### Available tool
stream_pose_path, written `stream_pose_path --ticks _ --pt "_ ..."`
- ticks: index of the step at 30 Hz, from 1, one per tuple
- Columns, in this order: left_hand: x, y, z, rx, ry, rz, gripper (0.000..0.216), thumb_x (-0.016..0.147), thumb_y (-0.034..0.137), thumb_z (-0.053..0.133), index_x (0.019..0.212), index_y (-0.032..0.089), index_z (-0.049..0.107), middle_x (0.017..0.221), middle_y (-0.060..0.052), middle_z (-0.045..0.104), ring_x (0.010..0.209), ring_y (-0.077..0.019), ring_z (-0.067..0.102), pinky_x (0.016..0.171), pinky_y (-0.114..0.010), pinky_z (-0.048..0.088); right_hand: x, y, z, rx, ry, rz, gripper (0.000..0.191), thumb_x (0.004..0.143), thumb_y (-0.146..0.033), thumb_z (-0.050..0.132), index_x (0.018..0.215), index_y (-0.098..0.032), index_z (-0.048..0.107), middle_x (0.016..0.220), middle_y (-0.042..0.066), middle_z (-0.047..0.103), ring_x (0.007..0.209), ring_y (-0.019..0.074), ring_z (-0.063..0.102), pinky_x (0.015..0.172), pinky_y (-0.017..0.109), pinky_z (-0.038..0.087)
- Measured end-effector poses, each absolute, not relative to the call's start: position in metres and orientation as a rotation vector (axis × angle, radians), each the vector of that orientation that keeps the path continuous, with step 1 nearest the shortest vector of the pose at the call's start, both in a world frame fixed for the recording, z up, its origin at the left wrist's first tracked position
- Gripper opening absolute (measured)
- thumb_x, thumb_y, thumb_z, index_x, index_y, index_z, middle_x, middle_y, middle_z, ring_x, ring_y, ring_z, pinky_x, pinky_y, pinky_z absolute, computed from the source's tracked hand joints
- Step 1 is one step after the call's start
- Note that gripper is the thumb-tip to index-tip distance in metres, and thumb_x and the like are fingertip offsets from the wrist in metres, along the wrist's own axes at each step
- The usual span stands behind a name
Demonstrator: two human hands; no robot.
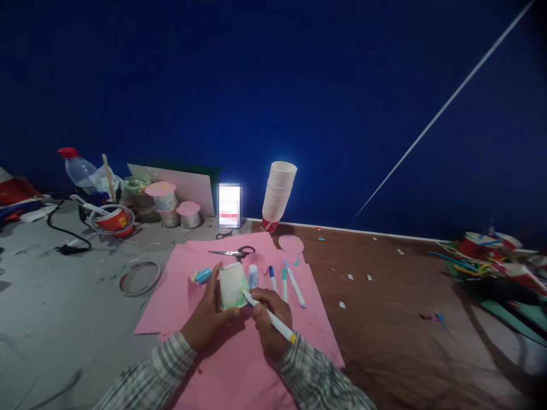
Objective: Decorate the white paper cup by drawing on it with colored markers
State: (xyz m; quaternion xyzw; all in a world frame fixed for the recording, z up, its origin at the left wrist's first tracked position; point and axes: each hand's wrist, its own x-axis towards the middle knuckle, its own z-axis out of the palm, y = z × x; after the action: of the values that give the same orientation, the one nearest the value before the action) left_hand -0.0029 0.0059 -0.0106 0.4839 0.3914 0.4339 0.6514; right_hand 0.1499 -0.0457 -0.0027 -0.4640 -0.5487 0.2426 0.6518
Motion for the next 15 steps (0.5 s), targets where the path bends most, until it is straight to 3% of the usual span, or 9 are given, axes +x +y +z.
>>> stream_pose_path --ticks 9,15 --pt "-0.0028 0.0065 -0.0099 1.130 0.902 1.002 0.116 0.045 0.019 0.082 0.133 0.037 0.009 0.128 -0.009 0.046 0.109 -0.0321 0.047 0.085 -0.045 0.046 0.1507 -0.0446 -0.0027 -1.047 -1.279 0.489 0.019 0.072 -0.012 0.055 0.082 -0.022 0.068 0.081 0.005 0.073 0.067 0.0264 0.069 0.060 0.032 0.057" --pt "-0.0022 0.0062 -0.0077 1.152 0.930 1.001 0.118 0.043 0.021 0.083 0.134 0.033 0.009 0.128 -0.011 0.046 0.110 -0.0337 0.045 0.088 -0.046 0.044 0.1498 -0.0435 -0.0044 -1.057 -1.238 0.522 0.021 0.073 -0.012 0.054 0.085 -0.022 0.067 0.074 0.002 0.071 0.056 0.0225 0.067 0.049 0.027 0.055"
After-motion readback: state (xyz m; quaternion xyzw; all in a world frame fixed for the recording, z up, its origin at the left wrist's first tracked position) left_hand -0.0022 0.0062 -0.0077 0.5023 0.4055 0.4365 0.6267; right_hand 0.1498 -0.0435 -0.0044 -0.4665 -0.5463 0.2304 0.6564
